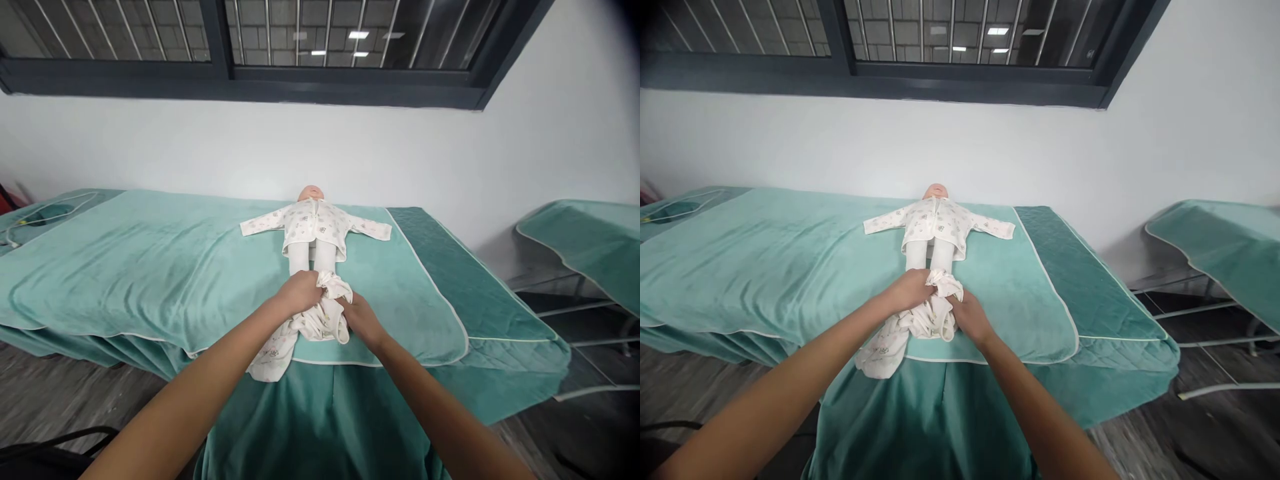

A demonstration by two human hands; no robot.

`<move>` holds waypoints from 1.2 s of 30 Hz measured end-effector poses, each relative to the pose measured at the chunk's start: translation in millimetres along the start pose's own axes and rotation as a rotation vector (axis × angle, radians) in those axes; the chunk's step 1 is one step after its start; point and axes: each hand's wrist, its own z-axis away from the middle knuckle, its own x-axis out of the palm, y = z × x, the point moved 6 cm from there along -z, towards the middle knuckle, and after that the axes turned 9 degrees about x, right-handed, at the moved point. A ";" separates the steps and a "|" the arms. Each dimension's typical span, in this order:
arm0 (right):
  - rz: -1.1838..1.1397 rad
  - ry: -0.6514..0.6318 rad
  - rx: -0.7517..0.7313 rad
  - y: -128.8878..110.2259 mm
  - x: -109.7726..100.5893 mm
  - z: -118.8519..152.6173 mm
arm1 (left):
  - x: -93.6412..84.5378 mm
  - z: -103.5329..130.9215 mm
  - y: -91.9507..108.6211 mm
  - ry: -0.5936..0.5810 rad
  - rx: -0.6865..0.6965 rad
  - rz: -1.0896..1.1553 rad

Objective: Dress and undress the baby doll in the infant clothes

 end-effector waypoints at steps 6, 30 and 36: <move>-0.405 0.021 -0.002 11.5 -6.7 -2.2 | -4.2 5.3 7.3 -0.004 0.055 0.432; -0.617 0.097 -0.154 1.0 -15.4 -50.8 | -39.1 -53.3 -10.8 0.361 -0.071 0.212; -0.248 0.296 -0.303 -22.2 -26.5 -70.6 | -47.8 -61.2 -28.8 0.445 -0.064 0.178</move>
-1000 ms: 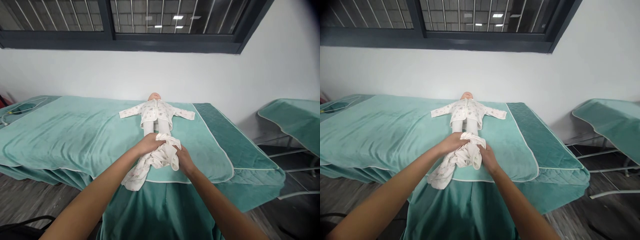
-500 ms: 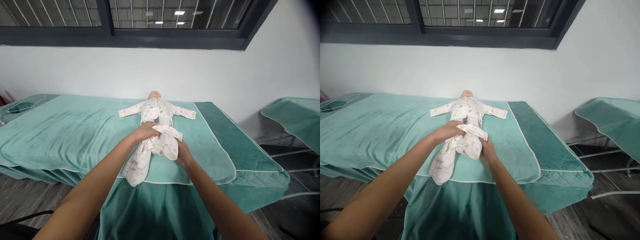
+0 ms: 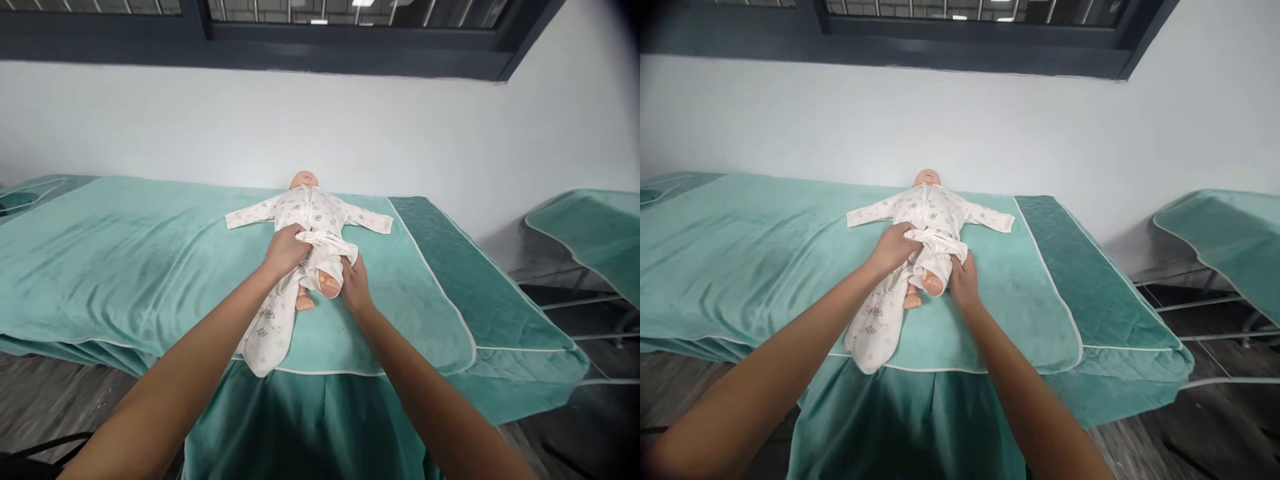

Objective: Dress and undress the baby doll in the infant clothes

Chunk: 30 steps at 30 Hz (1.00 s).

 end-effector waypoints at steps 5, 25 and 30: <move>0.025 -0.061 0.022 4.5 2.5 -26.4 | -5.9 -1.5 -7.4 -0.105 -0.047 0.264; 0.045 -0.967 0.251 -50.7 71.1 -75.8 | -2.1 12.3 -18.0 -0.220 -0.210 0.771; -0.291 -0.859 0.372 -33.1 59.3 -83.4 | 5.6 13.5 -19.9 -0.312 -0.225 0.774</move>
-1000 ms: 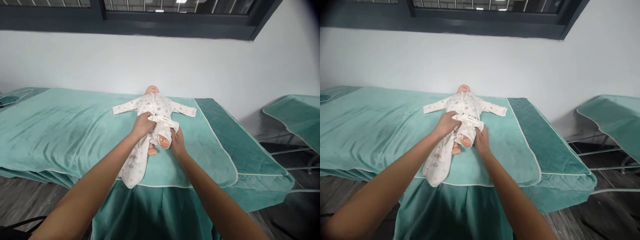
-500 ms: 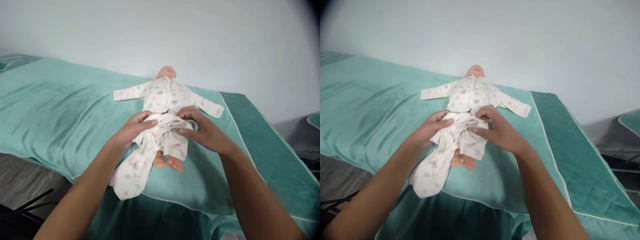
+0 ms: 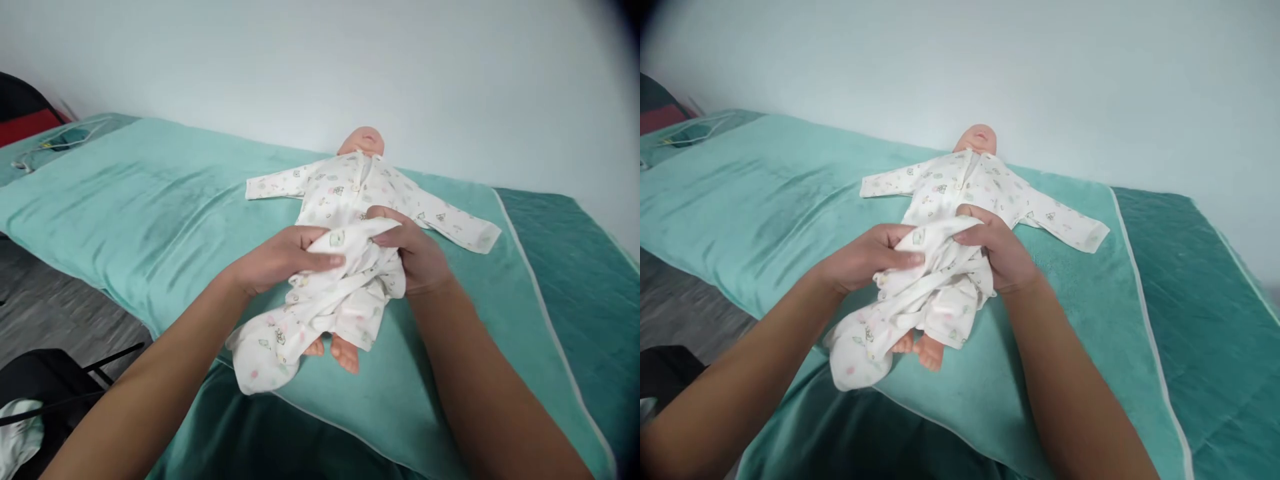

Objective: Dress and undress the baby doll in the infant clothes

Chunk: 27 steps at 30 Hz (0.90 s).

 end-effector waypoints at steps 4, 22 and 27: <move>0.059 -0.042 0.015 -3.4 7.4 4.2 | 1.9 -9.0 4.1 0.265 0.150 0.100; -0.027 0.016 0.033 10.1 13.8 0.2 | -1.7 3.9 -3.8 0.163 -0.023 0.093; 0.259 -0.106 0.031 1.1 33.3 12.8 | 9.1 0.5 -1.1 0.282 0.115 0.209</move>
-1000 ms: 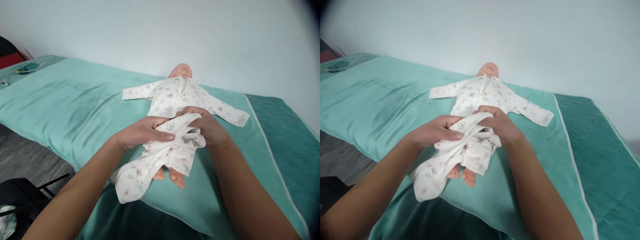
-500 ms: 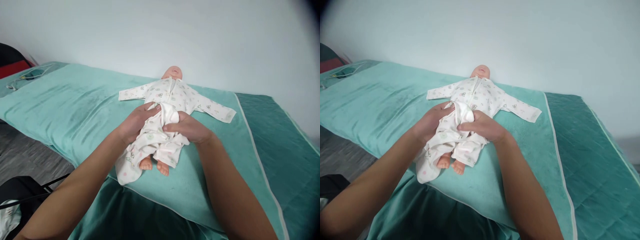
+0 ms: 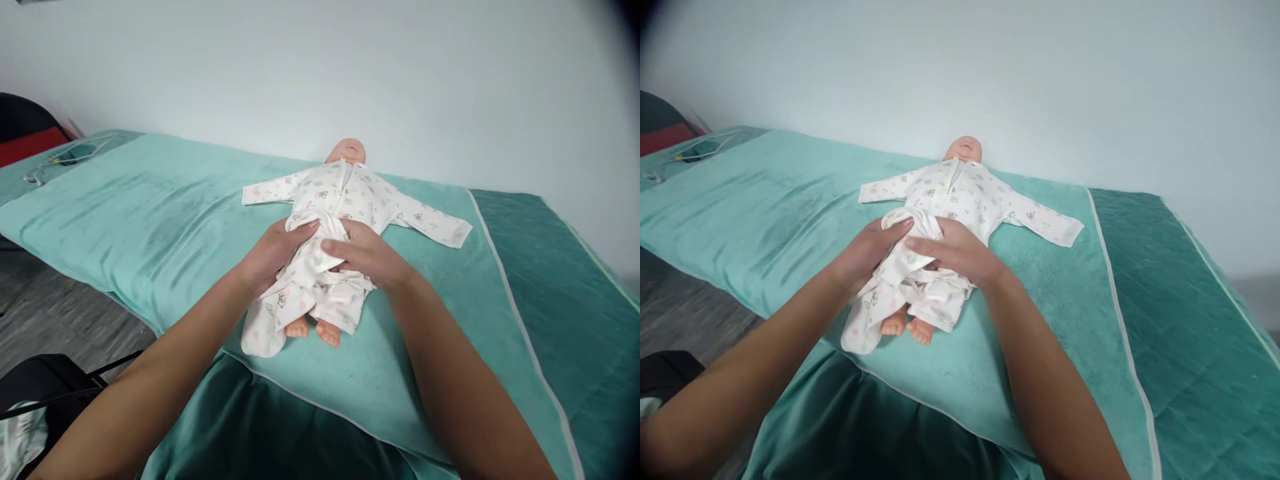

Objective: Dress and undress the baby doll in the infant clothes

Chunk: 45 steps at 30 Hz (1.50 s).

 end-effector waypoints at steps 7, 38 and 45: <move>-0.028 0.040 0.045 6.7 -3.2 -2.5 | -0.6 1.7 6.5 -0.033 -0.044 -0.102; -0.173 -0.104 -0.052 4.3 3.5 0.8 | -5.5 5.2 -2.4 -0.101 -0.119 0.062; 0.147 -0.243 -0.078 -4.2 15.4 9.3 | -7.2 34.9 -0.9 0.049 -0.105 0.054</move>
